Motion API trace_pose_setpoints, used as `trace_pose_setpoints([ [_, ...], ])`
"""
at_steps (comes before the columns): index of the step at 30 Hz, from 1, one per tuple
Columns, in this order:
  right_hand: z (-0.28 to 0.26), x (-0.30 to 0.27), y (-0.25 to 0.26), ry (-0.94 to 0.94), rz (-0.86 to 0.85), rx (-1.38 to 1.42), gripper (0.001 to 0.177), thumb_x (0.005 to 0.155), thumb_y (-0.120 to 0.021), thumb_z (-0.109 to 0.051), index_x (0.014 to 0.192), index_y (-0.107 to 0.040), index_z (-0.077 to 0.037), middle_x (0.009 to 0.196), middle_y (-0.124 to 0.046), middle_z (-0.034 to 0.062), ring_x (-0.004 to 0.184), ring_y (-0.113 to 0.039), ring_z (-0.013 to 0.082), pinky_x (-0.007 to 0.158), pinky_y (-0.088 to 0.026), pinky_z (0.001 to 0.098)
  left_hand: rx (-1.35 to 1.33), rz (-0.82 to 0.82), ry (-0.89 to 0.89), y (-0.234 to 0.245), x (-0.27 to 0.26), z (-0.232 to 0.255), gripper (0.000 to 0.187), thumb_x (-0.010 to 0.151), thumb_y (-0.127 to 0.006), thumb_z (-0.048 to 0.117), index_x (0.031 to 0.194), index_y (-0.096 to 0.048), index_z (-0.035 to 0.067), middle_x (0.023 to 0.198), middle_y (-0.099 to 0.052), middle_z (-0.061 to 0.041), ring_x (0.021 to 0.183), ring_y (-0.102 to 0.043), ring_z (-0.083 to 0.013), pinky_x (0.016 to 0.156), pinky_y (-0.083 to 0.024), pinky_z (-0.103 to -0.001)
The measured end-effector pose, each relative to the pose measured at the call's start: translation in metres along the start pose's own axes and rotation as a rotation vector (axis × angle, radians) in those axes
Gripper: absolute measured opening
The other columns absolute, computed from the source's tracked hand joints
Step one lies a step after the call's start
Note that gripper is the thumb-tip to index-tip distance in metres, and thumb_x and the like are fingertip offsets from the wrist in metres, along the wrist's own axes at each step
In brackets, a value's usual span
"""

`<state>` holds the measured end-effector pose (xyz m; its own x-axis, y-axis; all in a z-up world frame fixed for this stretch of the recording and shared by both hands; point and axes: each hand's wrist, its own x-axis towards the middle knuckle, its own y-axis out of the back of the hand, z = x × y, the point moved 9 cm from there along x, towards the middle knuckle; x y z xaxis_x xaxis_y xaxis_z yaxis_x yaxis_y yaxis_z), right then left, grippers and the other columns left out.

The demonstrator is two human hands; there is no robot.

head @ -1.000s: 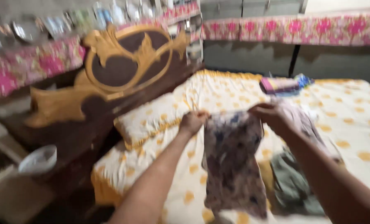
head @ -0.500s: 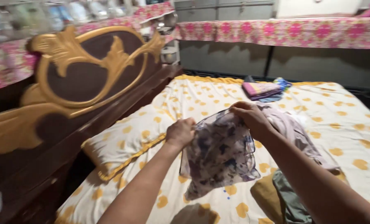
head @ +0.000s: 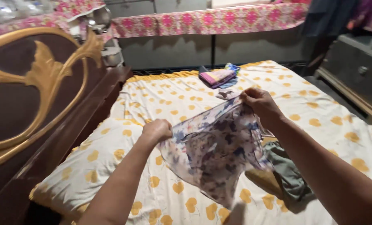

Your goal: Organize clothes inside a metal wardrobe and fold clothes on a bed.

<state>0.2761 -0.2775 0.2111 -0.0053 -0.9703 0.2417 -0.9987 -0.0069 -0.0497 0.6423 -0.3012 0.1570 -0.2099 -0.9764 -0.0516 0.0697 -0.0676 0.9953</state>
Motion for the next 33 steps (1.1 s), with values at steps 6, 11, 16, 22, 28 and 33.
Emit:
trace_pose_setpoints([
  [6,-0.030,-0.022,0.043,0.076,0.155,-0.155,0.014,0.100,-0.068,-0.018,0.101,-0.070,-0.004,0.082,-0.064,-0.0047,0.071,-0.055,0.0037,0.065,-0.046,0.0216,-0.283,0.332,-0.086,0.064,0.030,-0.013,0.029,0.086,-0.062,0.032,0.107,-0.079,0.025,0.108,-0.077,-0.008,0.100,-0.073,-0.0306,0.089,-0.057,-0.043],
  [11,-0.029,-0.038,0.072,0.086,0.234,-0.239,0.013,0.098,-0.068,-0.016,0.101,-0.071,-0.003,0.086,-0.068,-0.0041,0.075,-0.057,0.0030,0.069,-0.048,0.0207,-0.512,0.443,-0.052,0.093,0.036,-0.022,0.025,0.096,-0.060,0.029,0.112,-0.078,0.023,0.103,-0.079,-0.009,0.092,-0.075,-0.0253,0.083,-0.058,-0.039],
  [16,-0.004,-0.035,0.095,0.021,0.306,-0.391,0.019,0.098,-0.066,-0.020,0.106,-0.074,-0.004,0.090,-0.069,0.0018,0.079,-0.058,0.0094,0.072,-0.049,0.0269,-1.562,0.477,-0.368,0.084,0.076,-0.014,0.016,0.108,-0.064,0.014,0.107,-0.072,-0.001,0.080,-0.064,0.000,0.065,-0.053,-0.0079,0.058,-0.044,-0.025],
  [22,-0.049,-0.045,-0.019,-0.006,0.039,-0.639,0.054,0.086,-0.076,-0.035,0.129,-0.061,-0.007,0.120,-0.069,0.0129,0.115,-0.065,0.0227,0.096,-0.055,0.0352,-1.641,-0.047,-0.883,0.074,0.065,0.119,0.050,0.071,-0.050,-0.017,0.112,-0.074,0.000,0.094,-0.070,-0.001,0.082,-0.065,-0.0096,0.075,-0.054,-0.023],
  [28,-0.015,-0.023,-0.093,0.038,-0.296,-0.219,0.041,0.086,-0.081,-0.027,0.116,-0.067,-0.004,0.104,-0.069,0.0020,0.095,-0.066,0.0089,0.084,-0.055,0.0280,-1.184,0.261,-0.751,0.089,0.015,0.161,0.017,0.099,-0.067,0.014,0.109,-0.075,0.003,0.089,-0.075,-0.004,0.081,-0.066,-0.0098,0.074,-0.055,-0.026],
  [33,-0.013,-0.022,-0.096,-0.095,-0.184,-0.210,0.021,0.102,-0.065,-0.025,0.101,-0.071,-0.005,0.068,-0.054,-0.0049,0.056,-0.048,0.0060,0.050,-0.040,0.0251,-1.166,0.382,-0.671,0.089,0.001,0.134,0.024,0.096,-0.067,0.024,0.110,-0.073,0.006,0.089,-0.076,-0.005,0.080,-0.069,-0.0099,0.073,-0.056,-0.027],
])
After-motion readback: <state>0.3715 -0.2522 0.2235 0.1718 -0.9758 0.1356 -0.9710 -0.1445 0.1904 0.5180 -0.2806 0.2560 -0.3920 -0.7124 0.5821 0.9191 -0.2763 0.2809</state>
